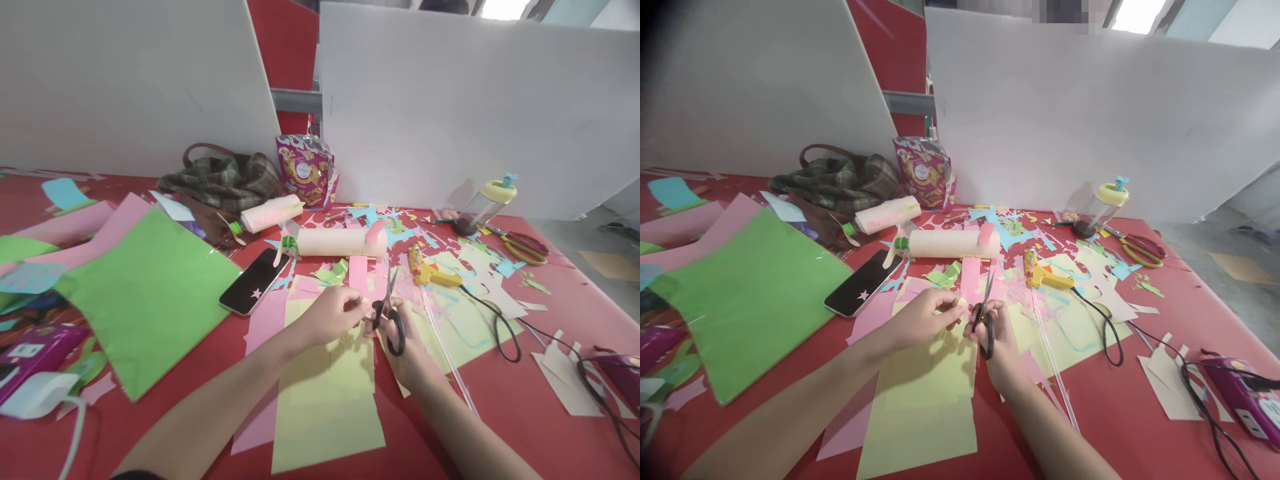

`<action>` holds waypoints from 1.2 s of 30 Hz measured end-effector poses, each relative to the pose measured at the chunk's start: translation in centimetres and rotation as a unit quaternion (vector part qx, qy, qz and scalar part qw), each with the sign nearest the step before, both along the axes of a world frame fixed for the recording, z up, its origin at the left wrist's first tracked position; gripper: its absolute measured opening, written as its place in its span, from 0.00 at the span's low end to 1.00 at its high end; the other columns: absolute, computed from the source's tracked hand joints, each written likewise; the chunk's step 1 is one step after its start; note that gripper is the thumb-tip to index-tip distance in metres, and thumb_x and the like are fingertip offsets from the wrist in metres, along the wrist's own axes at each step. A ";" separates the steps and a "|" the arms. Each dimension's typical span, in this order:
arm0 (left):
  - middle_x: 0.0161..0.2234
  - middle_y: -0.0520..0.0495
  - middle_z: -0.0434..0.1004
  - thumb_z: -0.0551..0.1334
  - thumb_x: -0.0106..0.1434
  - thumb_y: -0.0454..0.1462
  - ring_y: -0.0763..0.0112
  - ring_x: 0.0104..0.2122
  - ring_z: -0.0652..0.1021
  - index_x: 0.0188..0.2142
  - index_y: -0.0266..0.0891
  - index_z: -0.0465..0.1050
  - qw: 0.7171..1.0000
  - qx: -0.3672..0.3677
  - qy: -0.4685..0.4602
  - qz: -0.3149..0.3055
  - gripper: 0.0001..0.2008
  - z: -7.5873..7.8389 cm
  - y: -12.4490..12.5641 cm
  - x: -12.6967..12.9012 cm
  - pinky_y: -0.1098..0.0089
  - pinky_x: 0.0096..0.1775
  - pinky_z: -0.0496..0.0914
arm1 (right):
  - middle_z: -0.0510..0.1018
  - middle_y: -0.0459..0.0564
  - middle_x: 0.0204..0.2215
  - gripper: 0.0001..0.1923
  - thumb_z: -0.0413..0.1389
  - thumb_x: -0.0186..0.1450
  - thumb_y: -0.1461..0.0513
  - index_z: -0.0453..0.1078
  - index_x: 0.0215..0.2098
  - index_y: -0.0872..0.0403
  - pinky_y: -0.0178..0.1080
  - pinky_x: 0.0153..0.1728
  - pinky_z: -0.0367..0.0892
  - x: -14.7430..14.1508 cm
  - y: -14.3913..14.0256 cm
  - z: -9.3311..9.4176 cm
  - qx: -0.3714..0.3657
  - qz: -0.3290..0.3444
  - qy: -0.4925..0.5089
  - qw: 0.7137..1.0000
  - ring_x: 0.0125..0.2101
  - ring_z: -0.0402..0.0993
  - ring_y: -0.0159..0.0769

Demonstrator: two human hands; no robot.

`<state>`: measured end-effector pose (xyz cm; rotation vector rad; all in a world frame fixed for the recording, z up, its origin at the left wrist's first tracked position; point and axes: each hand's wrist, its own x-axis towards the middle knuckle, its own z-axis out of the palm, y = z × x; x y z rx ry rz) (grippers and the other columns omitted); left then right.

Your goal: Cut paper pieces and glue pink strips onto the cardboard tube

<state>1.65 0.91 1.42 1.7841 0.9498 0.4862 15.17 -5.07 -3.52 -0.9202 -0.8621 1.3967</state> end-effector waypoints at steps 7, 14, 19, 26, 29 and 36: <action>0.16 0.54 0.61 0.49 0.56 0.41 0.79 0.16 0.59 0.17 0.37 0.62 0.994 0.036 0.060 -0.089 0.15 0.3 -0.6 -0.2 0.76 0.19 0.52 | 0.64 0.40 0.26 0.17 0.57 0.50 0.66 0.52 0.30 0.49 0.32 0.27 0.60 0.2 0.2 0.5 -0.026 -0.057 0.001 0.998 0.26 0.63 0.28; 0.17 0.52 0.63 0.49 0.55 0.41 0.78 0.17 0.63 0.17 0.36 0.62 0.988 0.061 0.075 -0.120 0.15 -0.1 -0.3 -0.4 0.76 0.19 0.54 | 0.65 0.40 0.26 0.17 0.58 0.49 0.68 0.54 0.30 0.49 0.32 0.28 0.59 0.3 0.0 0.5 -0.011 -0.019 -0.028 0.999 0.25 0.62 0.27; 0.18 0.52 0.64 0.50 0.56 0.42 0.79 0.17 0.63 0.18 0.36 0.63 0.985 0.076 0.086 -0.131 0.15 -0.2 0.0 -0.5 0.76 0.19 0.53 | 0.64 0.38 0.25 0.19 0.58 0.48 0.69 0.53 0.31 0.49 0.31 0.26 0.59 0.3 0.0 0.3 -0.017 -0.026 -0.033 0.999 0.23 0.61 0.25; 0.18 0.52 0.66 0.51 0.56 0.39 0.78 0.17 0.63 0.22 0.36 0.67 0.981 0.129 0.099 -0.103 0.12 0.0 -0.2 -0.5 0.76 0.19 0.53 | 0.64 0.39 0.27 0.18 0.57 0.48 0.67 0.53 0.31 0.49 0.29 0.24 0.58 0.0 -0.1 0.0 -0.005 -0.042 -0.053 0.998 0.23 0.61 0.24; 0.17 0.52 0.64 0.51 0.55 0.39 0.78 0.17 0.61 0.21 0.36 0.67 0.978 0.139 0.104 -0.118 0.12 0.1 -0.3 -0.7 0.75 0.19 0.52 | 0.64 0.39 0.26 0.18 0.58 0.48 0.67 0.53 0.31 0.49 0.30 0.24 0.58 -0.1 -0.1 -0.2 0.002 -0.030 -0.053 0.998 0.24 0.62 0.25; 0.16 0.53 0.63 0.52 0.54 0.38 0.78 0.16 0.61 0.19 0.36 0.66 0.973 0.145 0.106 -0.143 0.12 0.2 -0.2 -1.0 0.74 0.20 0.51 | 0.62 0.38 0.25 0.19 0.59 0.47 0.66 0.53 0.31 0.49 0.31 0.25 0.58 -0.4 -0.4 -0.3 0.013 -0.002 -0.055 0.998 0.22 0.61 0.24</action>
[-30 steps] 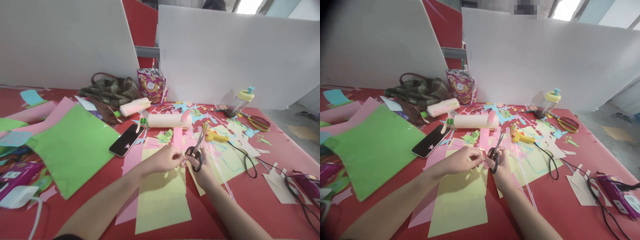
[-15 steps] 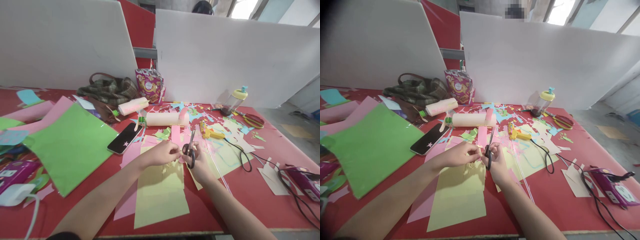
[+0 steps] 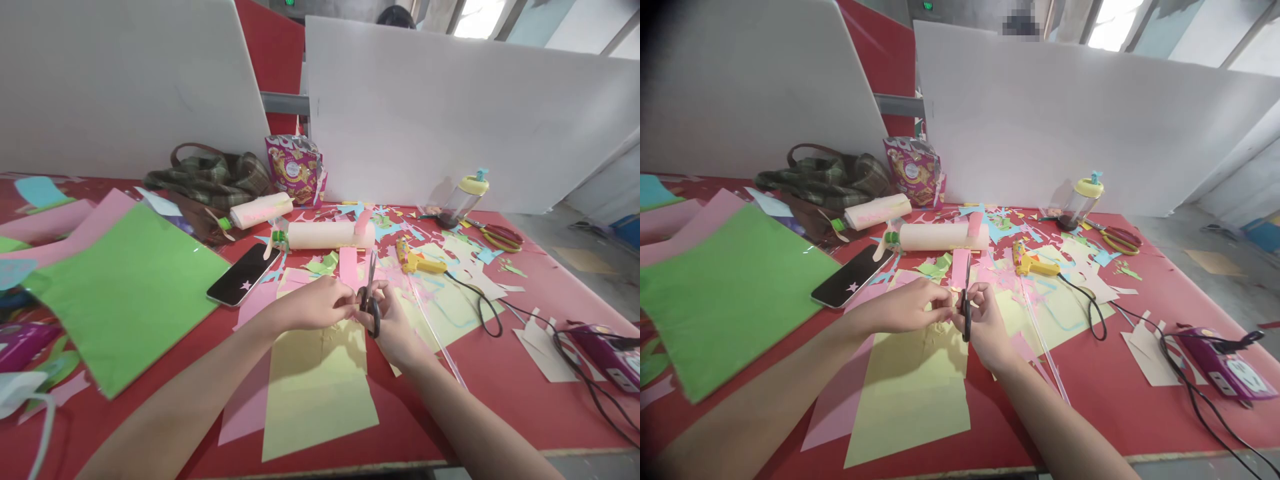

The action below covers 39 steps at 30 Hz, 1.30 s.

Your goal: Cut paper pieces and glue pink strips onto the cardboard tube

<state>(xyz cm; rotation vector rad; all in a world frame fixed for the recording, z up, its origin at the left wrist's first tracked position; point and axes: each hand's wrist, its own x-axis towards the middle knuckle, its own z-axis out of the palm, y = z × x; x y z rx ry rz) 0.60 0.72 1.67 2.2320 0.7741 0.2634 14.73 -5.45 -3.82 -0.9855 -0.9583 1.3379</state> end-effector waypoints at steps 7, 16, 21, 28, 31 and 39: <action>0.17 0.53 0.64 0.51 0.54 0.38 0.78 0.17 0.61 0.20 0.37 0.65 0.999 0.036 0.009 0.025 0.11 0.2 0.1 0.1 0.74 0.21 0.52 | 0.63 0.39 0.25 0.19 0.59 0.48 0.66 0.52 0.30 0.49 0.29 0.22 0.57 0.2 0.1 0.0 0.000 -0.038 0.017 0.999 0.21 0.60 0.24; 0.16 0.55 0.59 0.50 0.56 0.46 0.79 0.17 0.60 0.19 0.37 0.59 0.995 -0.012 -0.046 0.085 0.16 -0.1 -0.2 0.8 0.75 0.19 0.52 | 0.62 0.38 0.25 0.18 0.58 0.48 0.66 0.52 0.30 0.48 0.30 0.22 0.60 0.4 0.4 0.7 0.026 -0.138 0.021 0.990 0.24 0.63 0.25; 0.17 0.55 0.60 0.48 0.57 0.45 0.79 0.17 0.62 0.19 0.37 0.58 0.992 -0.050 -0.078 0.090 0.16 -1.3 -0.8 1.9 0.76 0.19 0.53 | 0.64 0.39 0.27 0.17 0.57 0.49 0.67 0.54 0.30 0.48 0.30 0.25 0.60 0.6 0.6 0.1 0.042 -0.160 0.016 0.986 0.25 0.63 0.25; 0.18 0.55 0.62 0.46 0.59 0.43 0.78 0.19 0.63 0.21 0.37 0.59 0.985 -0.074 -0.122 0.092 0.16 -2.0 -1.0 2.4 0.77 0.22 0.55 | 0.64 0.39 0.27 0.17 0.58 0.49 0.68 0.54 0.30 0.48 0.30 0.27 0.59 0.7 0.5 0.3 0.051 -0.166 0.038 0.984 0.26 0.62 0.24; 0.19 0.55 0.61 0.47 0.60 0.42 0.78 0.20 0.63 0.21 0.37 0.58 0.987 -0.058 -0.125 0.088 0.15 -2.2 -1.0 2.3 0.77 0.23 0.56 | 0.63 0.39 0.27 0.17 0.57 0.50 0.68 0.54 0.30 0.48 0.30 0.27 0.59 0.7 0.4 0.4 0.050 -0.166 0.038 0.984 0.26 0.63 0.24; 0.21 0.53 0.64 0.47 0.60 0.40 0.77 0.23 0.66 0.24 0.36 0.63 0.989 -0.013 -0.126 0.081 0.13 -2.2 -0.9 2.4 0.75 0.27 0.59 | 0.64 0.39 0.27 0.16 0.57 0.50 0.67 0.54 0.31 0.48 0.30 0.26 0.60 0.5 0.3 0.5 0.041 -0.160 0.036 0.986 0.26 0.63 0.25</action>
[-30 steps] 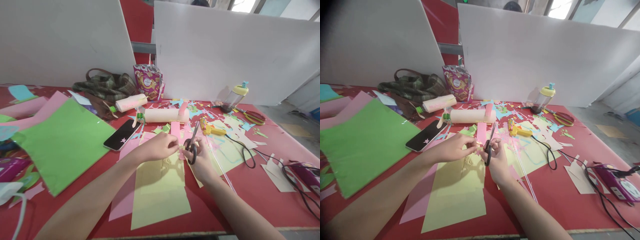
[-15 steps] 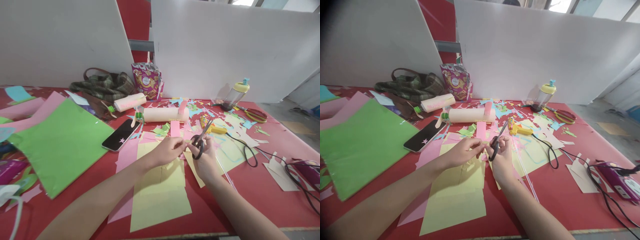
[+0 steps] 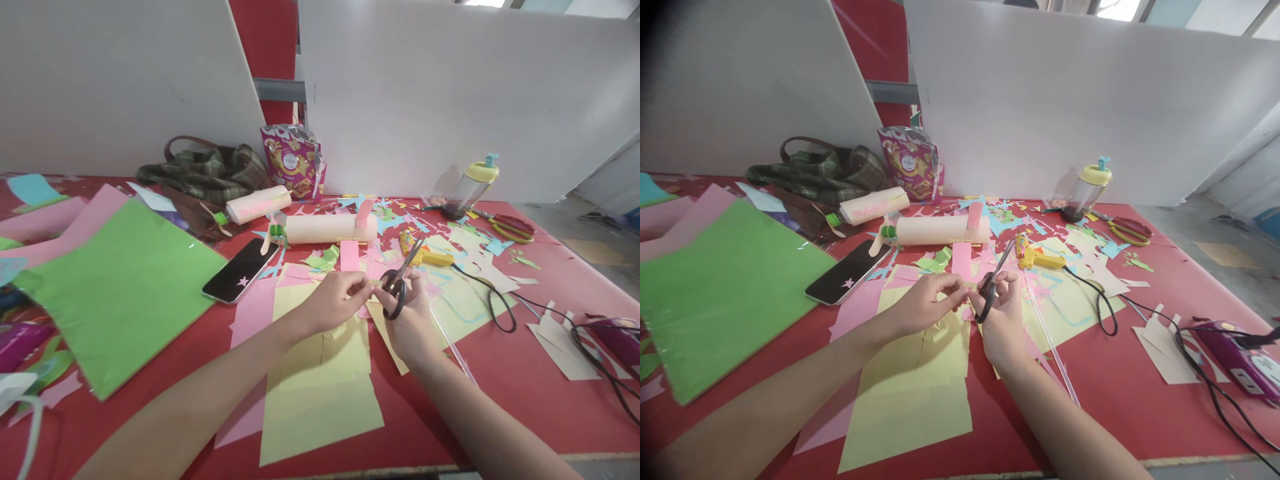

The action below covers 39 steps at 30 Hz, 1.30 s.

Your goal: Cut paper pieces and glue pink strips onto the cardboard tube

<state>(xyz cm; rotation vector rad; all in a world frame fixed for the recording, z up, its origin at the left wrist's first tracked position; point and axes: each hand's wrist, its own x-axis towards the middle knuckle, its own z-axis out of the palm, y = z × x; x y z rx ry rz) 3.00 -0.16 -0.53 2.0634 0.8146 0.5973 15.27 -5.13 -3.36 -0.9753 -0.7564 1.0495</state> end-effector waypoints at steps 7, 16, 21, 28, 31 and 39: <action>0.20 0.54 0.64 0.49 0.58 0.39 0.78 0.22 0.66 0.22 0.36 0.63 1.000 -0.020 -0.003 0.001 0.12 1.0 0.3 -0.5 0.76 0.26 0.60 | 0.63 0.38 0.26 0.16 0.57 0.51 0.66 0.53 0.31 0.48 0.30 0.26 0.59 -0.3 -0.1 0.1 -0.015 0.045 0.030 0.998 0.25 0.62 0.25; 0.20 0.53 0.63 0.50 0.58 0.41 0.77 0.23 0.67 0.21 0.36 0.61 0.997 -0.016 -0.014 0.070 0.13 2.8 2.0 -2.5 0.75 0.28 0.62 | 0.61 0.42 0.28 0.11 0.52 0.57 0.58 0.53 0.33 0.49 0.35 0.34 0.56 -0.5 -1.0 0.4 -0.009 0.221 -0.007 0.975 0.28 0.61 0.29; 0.20 0.53 0.64 0.50 0.58 0.40 0.78 0.22 0.67 0.22 0.36 0.61 0.997 -0.001 -0.003 0.083 0.13 3.8 2.0 -3.1 0.76 0.28 0.61 | 0.60 0.45 0.31 0.16 0.54 0.55 0.54 0.52 0.35 0.49 0.36 0.32 0.55 -0.5 -1.2 0.4 0.004 0.301 -0.015 0.954 0.30 0.59 0.31; 0.20 0.53 0.64 0.50 0.58 0.42 0.78 0.22 0.65 0.21 0.36 0.62 0.996 0.022 0.051 0.073 0.14 4.2 1.5 -3.2 0.76 0.26 0.61 | 0.59 0.46 0.30 0.16 0.52 0.56 0.52 0.51 0.35 0.49 0.36 0.32 0.54 -0.6 -1.3 0.6 0.010 0.326 -0.039 0.945 0.32 0.58 0.32; 0.21 0.53 0.66 0.50 0.57 0.42 0.77 0.23 0.67 0.22 0.36 0.64 0.995 0.016 0.072 0.065 0.13 4.3 1.3 -3.2 0.76 0.26 0.61 | 0.60 0.46 0.29 0.17 0.52 0.55 0.51 0.51 0.35 0.49 0.37 0.33 0.54 -0.5 -1.3 0.6 0.007 0.327 -0.044 0.944 0.31 0.58 0.32; 0.22 0.52 0.68 0.49 0.57 0.42 0.75 0.24 0.68 0.23 0.37 0.65 0.994 0.005 0.094 0.053 0.14 4.1 1.0 -3.2 0.75 0.26 0.61 | 0.60 0.45 0.29 0.16 0.52 0.56 0.51 0.51 0.35 0.49 0.37 0.34 0.54 -0.5 -1.3 0.6 0.007 0.329 -0.038 0.944 0.30 0.58 0.32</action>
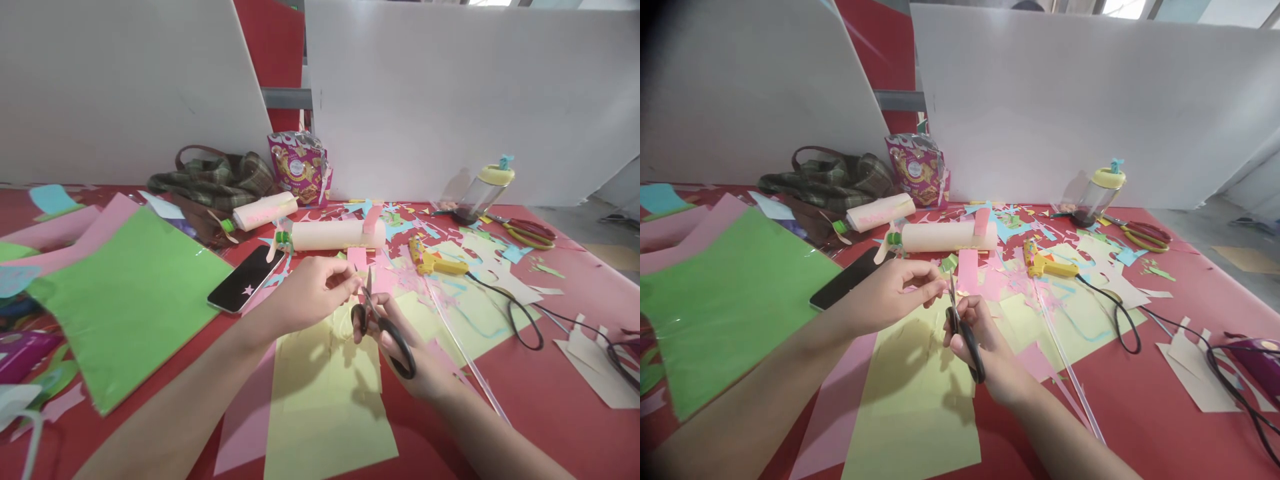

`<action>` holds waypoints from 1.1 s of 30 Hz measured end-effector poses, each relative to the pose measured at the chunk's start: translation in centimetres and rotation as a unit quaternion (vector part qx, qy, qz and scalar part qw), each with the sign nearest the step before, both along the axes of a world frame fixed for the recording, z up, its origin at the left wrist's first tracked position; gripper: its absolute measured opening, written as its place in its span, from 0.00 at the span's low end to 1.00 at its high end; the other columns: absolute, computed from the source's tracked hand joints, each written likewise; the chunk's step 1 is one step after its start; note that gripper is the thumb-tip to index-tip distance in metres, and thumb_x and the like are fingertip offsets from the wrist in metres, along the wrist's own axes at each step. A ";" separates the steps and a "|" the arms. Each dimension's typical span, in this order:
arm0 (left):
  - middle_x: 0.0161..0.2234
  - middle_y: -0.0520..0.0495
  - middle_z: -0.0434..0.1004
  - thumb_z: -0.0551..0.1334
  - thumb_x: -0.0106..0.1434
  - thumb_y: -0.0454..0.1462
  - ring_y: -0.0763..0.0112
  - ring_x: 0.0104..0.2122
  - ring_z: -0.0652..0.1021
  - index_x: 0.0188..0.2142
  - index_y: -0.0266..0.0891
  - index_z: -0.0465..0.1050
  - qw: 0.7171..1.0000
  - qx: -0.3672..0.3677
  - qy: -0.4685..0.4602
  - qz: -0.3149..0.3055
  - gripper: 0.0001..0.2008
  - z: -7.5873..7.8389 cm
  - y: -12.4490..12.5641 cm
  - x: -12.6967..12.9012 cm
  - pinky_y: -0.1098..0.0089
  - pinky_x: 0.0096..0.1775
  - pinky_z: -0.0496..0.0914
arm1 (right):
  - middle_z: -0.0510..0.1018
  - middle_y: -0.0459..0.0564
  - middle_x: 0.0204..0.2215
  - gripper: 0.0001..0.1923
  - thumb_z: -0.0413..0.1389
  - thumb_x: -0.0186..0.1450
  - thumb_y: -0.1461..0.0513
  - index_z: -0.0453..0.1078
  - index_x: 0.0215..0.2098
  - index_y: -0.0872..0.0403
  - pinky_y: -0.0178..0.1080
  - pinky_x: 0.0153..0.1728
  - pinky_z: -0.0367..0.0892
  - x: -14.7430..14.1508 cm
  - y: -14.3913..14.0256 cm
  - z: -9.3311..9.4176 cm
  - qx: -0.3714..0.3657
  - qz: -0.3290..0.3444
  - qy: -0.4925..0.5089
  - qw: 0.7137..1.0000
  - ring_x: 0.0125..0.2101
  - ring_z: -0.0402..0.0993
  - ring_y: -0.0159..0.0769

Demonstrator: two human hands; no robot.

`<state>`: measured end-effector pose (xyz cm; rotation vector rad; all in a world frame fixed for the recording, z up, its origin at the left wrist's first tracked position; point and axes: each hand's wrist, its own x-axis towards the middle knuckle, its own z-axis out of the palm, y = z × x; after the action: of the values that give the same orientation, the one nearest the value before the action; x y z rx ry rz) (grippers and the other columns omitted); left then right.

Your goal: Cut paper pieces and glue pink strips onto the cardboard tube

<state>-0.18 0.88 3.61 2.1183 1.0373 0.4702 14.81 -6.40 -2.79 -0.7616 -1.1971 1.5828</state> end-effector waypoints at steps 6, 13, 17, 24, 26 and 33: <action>0.22 0.53 0.68 0.49 0.57 0.42 0.76 0.24 0.68 0.24 0.37 0.64 1.000 0.006 0.000 -0.001 0.13 -0.2 0.1 0.0 0.75 0.26 0.61 | 0.60 0.46 0.29 0.17 0.51 0.56 0.51 0.51 0.36 0.49 0.38 0.34 0.55 0.0 -0.1 -0.1 0.001 -0.007 -0.004 1.000 0.31 0.59 0.32; 0.22 0.52 0.68 0.49 0.57 0.42 0.75 0.23 0.67 0.23 0.37 0.65 1.000 0.009 -0.008 0.003 0.14 -0.1 0.0 0.1 0.75 0.25 0.60 | 0.60 0.46 0.29 0.16 0.51 0.56 0.52 0.51 0.35 0.49 0.38 0.35 0.55 0.0 -0.1 -0.2 0.011 -0.012 0.000 1.000 0.31 0.59 0.33; 0.22 0.52 0.68 0.49 0.57 0.42 0.75 0.23 0.68 0.23 0.37 0.65 1.000 0.000 -0.017 -0.001 0.14 -0.2 0.0 0.1 0.75 0.26 0.61 | 0.60 0.46 0.29 0.16 0.51 0.56 0.51 0.51 0.35 0.49 0.38 0.34 0.55 0.0 0.0 -0.2 0.012 -0.011 -0.002 1.000 0.31 0.58 0.33; 0.21 0.53 0.66 0.50 0.58 0.43 0.76 0.23 0.68 0.23 0.37 0.64 0.999 -0.011 -0.040 -0.010 0.14 -0.3 0.1 0.2 0.74 0.27 0.62 | 0.60 0.46 0.29 0.15 0.50 0.57 0.52 0.51 0.36 0.49 0.36 0.33 0.54 -0.1 -0.1 -0.3 0.018 -0.009 0.011 1.000 0.31 0.59 0.32; 0.21 0.53 0.66 0.50 0.58 0.43 0.76 0.23 0.67 0.23 0.37 0.64 0.999 -0.012 -0.045 -0.010 0.14 -0.3 0.1 0.2 0.74 0.28 0.62 | 0.60 0.46 0.29 0.15 0.50 0.57 0.51 0.52 0.36 0.49 0.36 0.33 0.54 0.0 -0.1 -0.4 0.019 -0.011 0.007 1.000 0.31 0.59 0.33; 0.21 0.53 0.66 0.50 0.58 0.43 0.76 0.23 0.68 0.23 0.37 0.64 0.999 -0.015 -0.049 -0.006 0.14 -0.3 0.1 0.3 0.74 0.27 0.62 | 0.61 0.47 0.29 0.16 0.50 0.56 0.50 0.52 0.36 0.49 0.37 0.33 0.55 0.0 -0.1 -0.3 0.020 -0.015 -0.006 1.000 0.31 0.58 0.34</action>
<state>0.11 0.94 3.27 2.0521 0.9697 0.5443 14.77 -6.46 -3.06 -0.7605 -1.2160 1.5275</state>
